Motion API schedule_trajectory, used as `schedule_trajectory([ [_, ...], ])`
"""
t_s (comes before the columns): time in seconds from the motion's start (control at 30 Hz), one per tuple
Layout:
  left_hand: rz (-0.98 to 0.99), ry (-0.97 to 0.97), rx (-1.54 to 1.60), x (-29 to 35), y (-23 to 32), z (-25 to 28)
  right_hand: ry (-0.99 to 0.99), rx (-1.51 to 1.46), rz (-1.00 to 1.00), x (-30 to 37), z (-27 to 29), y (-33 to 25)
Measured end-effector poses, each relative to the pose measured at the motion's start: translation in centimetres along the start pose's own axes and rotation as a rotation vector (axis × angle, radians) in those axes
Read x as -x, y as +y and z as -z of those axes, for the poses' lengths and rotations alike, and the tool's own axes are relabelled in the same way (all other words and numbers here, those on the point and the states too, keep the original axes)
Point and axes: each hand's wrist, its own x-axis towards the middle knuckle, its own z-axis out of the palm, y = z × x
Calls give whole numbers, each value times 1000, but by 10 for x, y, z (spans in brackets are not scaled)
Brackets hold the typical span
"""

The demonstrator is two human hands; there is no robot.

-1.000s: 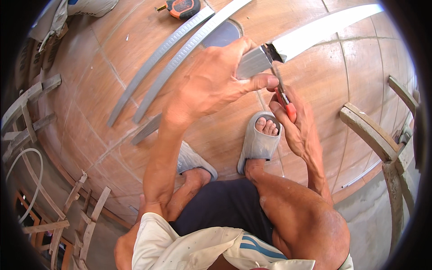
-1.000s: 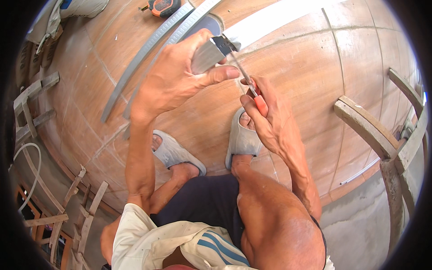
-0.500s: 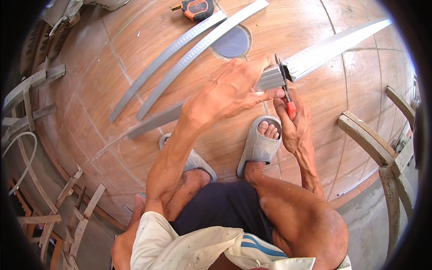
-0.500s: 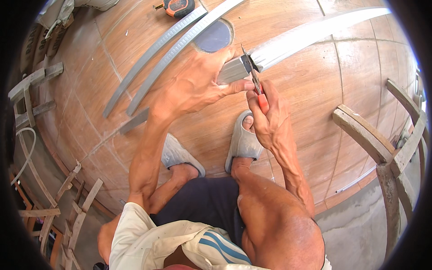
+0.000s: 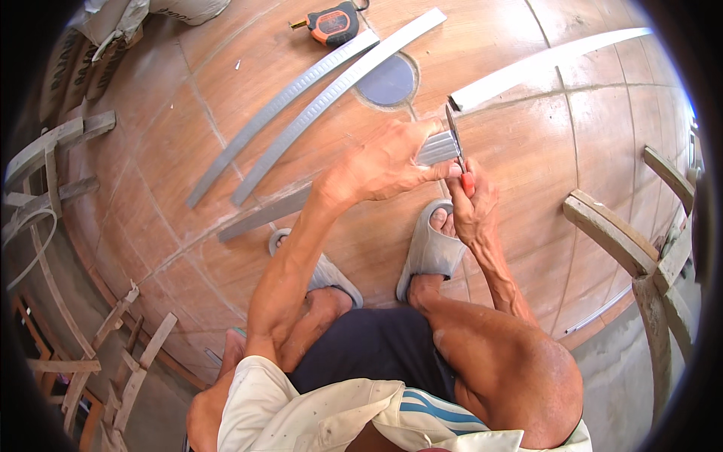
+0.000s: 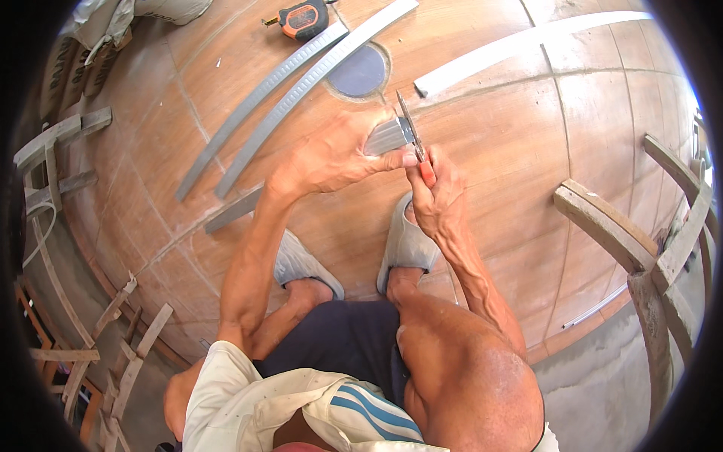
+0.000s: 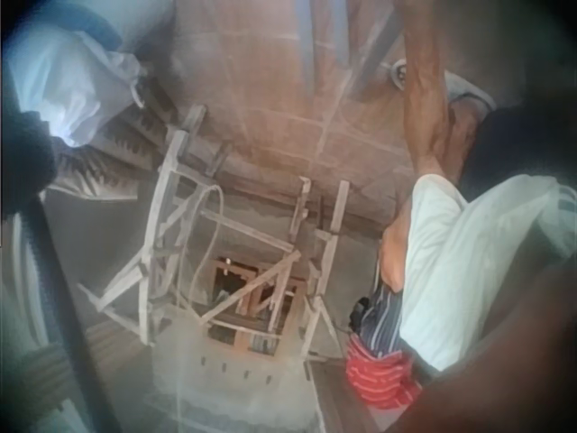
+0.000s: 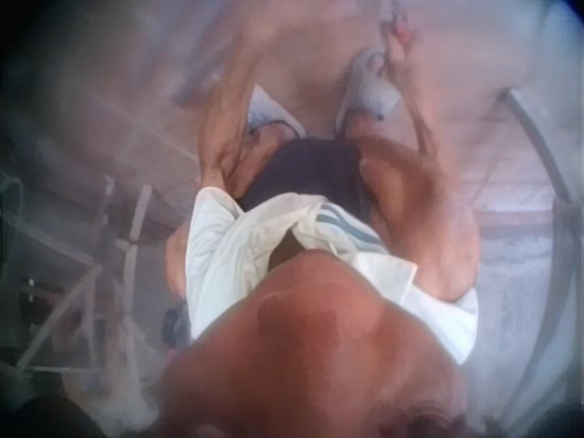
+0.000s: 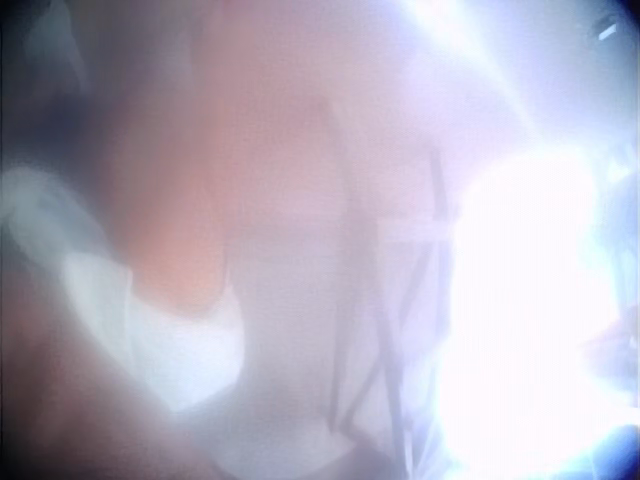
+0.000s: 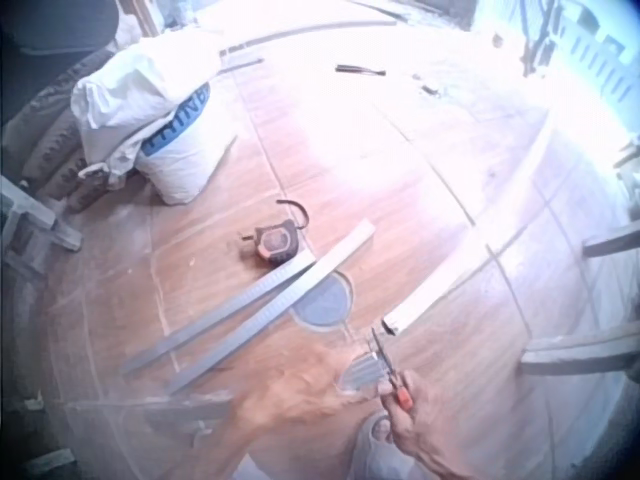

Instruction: The person sits on a tiled floor and uses red-handled shears to cut long, thin metal profiles into shorter segments. They repeatedly measure, align, and cut the profiles, placing the finished pieces on the floor.

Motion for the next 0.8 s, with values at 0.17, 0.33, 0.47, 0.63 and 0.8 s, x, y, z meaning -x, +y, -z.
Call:
schedule_trajectory([
  [0.17, 50, 278, -215, 7, -18, 12, -112, -25, -47, -2, -1, 25],
  [0.33, 91, 556, -391, -25, -82, 15, 52, -78, -45, -10, 2, 65],
  [0.47, 109, 633, -421, -15, -111, 33, 196, 134, 88, -56, 13, 46],
  [0.63, 11, 568, -241, -44, -95, 3, 331, 477, 710, -175, 96, 40],
  [0.8, 61, 542, -259, -21, -106, 28, -51, 632, 573, -270, 67, 28],
])
